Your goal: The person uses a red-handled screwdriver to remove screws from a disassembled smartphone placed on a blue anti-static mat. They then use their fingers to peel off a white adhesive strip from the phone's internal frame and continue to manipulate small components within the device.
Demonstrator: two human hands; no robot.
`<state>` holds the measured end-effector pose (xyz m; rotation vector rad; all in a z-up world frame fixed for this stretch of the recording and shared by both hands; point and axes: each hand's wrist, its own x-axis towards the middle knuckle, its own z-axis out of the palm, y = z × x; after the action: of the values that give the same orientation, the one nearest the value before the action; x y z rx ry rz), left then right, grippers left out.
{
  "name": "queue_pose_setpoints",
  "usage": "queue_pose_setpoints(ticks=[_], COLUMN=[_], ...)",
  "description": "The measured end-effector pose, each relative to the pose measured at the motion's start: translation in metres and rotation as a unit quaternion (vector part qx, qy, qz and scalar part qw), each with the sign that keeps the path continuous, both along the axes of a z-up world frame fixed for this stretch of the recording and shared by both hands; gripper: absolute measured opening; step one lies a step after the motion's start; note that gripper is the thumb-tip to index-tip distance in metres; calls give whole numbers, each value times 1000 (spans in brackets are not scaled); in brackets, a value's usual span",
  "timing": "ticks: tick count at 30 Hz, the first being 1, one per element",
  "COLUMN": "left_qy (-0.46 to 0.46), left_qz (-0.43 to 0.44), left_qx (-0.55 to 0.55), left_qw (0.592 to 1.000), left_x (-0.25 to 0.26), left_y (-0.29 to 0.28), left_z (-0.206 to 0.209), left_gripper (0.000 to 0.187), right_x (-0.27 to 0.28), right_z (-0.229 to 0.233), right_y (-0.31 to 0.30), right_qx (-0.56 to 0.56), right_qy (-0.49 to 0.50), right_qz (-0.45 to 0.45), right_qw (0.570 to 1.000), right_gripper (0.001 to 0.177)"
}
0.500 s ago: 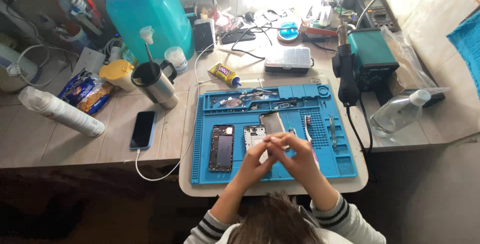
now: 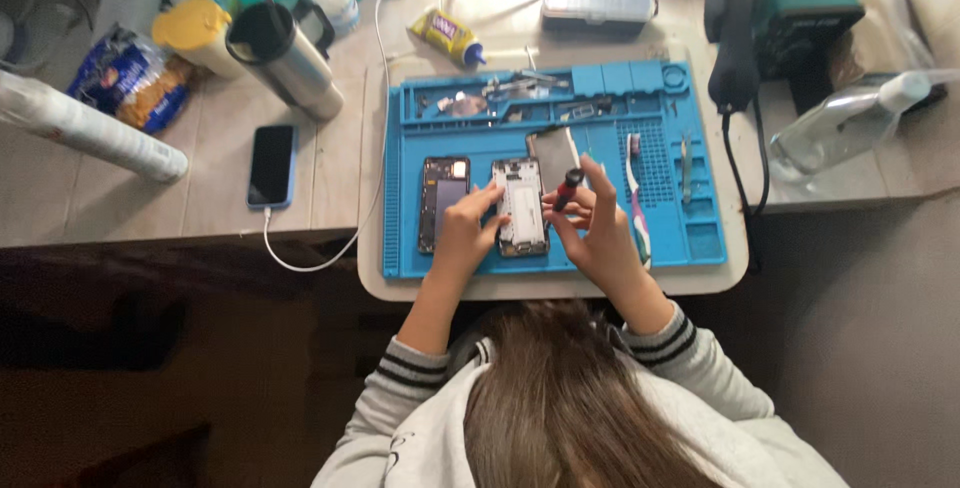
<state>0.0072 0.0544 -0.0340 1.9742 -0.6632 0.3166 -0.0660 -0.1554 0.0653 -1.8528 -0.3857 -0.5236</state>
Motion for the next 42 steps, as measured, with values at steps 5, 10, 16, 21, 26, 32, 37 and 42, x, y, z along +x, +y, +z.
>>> queue_pose_setpoints(ticks=[5,10,16,21,26,32,37,42], left_qy=[-7,-4,-2,2,-23,-37,-37,-49], left_qz=[24,25,-42,-67,-66,-57,-57,-68], left_qx=[-29,-19,38,61,71,60,59,50], left_qw=[999,1000,998,996,995,996,996,995], left_x=[-1,-5,-9,-9,-7,-10,-12,-11], left_y=[1,4,10,10,11,11,12,11], left_z=[-3,7,25,35,18,15,13,13], left_gripper=[40,51,98,97,94,88,83,76], right_x=[6,7,19,29,29,42,40,41], right_z=[-19,-33,-55,-47,-38,-58,-60,-57], right_y=[-7,-12,-3,4,3,13,11,12], right_qx=[-83,-106,40,31,87,120,68,82], right_qy=[69,113,73,-25,-4,52,60,57], right_qz=[-24,-38,24,14,39,93,69,67], right_qw=[994,987,996,999,995,987,994,993], right_gripper=[23,24,15,22,23,15,14,17])
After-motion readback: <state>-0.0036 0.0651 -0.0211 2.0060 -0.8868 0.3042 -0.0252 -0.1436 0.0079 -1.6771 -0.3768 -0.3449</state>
